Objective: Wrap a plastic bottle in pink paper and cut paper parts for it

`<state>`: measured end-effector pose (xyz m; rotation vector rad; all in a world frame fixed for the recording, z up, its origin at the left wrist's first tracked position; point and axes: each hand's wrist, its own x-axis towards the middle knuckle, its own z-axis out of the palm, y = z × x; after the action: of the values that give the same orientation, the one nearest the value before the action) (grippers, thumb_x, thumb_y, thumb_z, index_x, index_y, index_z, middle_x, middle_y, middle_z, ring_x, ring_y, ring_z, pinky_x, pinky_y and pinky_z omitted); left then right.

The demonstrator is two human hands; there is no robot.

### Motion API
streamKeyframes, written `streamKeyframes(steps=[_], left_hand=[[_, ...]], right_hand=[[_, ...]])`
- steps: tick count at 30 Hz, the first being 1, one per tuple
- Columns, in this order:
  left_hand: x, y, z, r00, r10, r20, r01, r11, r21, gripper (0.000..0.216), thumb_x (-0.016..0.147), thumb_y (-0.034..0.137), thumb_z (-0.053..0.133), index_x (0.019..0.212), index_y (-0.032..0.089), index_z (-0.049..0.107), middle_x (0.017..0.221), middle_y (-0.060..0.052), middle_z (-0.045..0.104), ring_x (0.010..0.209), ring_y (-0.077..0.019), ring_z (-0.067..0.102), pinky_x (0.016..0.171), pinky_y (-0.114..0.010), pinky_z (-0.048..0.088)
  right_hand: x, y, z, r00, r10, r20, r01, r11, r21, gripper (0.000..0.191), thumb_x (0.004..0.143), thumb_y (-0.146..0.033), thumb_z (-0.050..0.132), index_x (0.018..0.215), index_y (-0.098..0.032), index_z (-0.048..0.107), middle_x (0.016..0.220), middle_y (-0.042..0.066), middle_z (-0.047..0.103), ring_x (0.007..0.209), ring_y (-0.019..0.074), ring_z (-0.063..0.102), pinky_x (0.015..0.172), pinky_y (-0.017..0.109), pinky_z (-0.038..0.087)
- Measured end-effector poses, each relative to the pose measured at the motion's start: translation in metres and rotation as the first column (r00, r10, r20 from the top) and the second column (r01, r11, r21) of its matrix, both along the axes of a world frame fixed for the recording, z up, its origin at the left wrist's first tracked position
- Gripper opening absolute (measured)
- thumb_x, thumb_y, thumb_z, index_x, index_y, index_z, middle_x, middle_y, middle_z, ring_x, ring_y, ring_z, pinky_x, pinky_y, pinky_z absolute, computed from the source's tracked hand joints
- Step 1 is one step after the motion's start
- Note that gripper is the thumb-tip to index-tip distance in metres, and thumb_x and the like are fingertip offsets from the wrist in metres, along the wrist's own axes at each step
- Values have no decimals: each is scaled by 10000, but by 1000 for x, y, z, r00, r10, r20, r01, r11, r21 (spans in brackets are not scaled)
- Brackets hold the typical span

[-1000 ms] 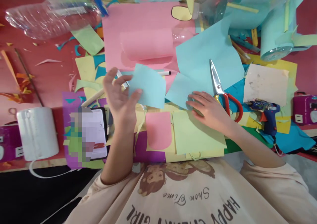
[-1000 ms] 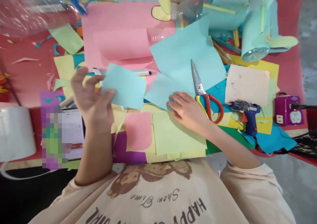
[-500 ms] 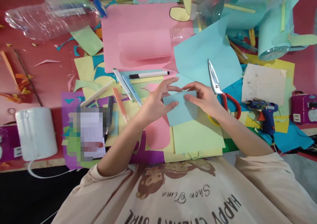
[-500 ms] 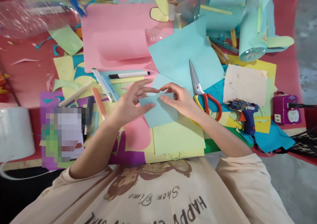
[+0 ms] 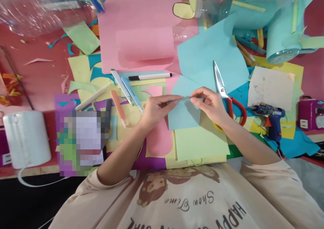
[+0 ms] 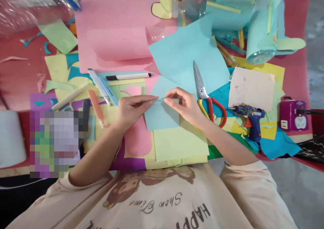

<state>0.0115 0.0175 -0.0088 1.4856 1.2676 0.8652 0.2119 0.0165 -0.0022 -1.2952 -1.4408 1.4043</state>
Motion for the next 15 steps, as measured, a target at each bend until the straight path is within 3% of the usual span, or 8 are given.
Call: streamKeyframes(steps=[3,9,12,15], left_hand=[[0,-5,0,1000,-7,16,6,999,41,185,803,267,658,947,251,773,872,-13,776,600,-113,651,519,-203,485],[-2,-5,-2,997,-73,32,69,991,111,226,810,177,614,956,256,766,940,-13,772,806,-153,726,726,-231,571],[-3,-4,-1,996,-83,28,81,995,56,194,829,252,620,957,240,765,963,-39,769,852,-165,722,756,-233,566],[-2,-5,0,988,-121,97,126,991,-50,319,798,372,678,1080,227,715,1066,-67,743,942,-185,705,770,-229,557]], right_hand=[[0,-2,5,999,44,2,-44,998,-37,256,859,-442,609,878,-197,680,700,-27,604,575,59,465,514,211,349],[1,-1,4,997,76,-17,-77,994,-73,229,827,-406,659,904,-199,719,852,14,711,772,117,624,647,229,469],[1,-1,3,998,67,10,-66,996,-58,201,808,-370,680,894,-194,723,908,30,732,849,150,657,705,257,510],[1,-2,4,998,64,-1,-64,997,-31,159,810,-330,682,893,-200,721,925,21,741,885,150,670,756,260,520]])
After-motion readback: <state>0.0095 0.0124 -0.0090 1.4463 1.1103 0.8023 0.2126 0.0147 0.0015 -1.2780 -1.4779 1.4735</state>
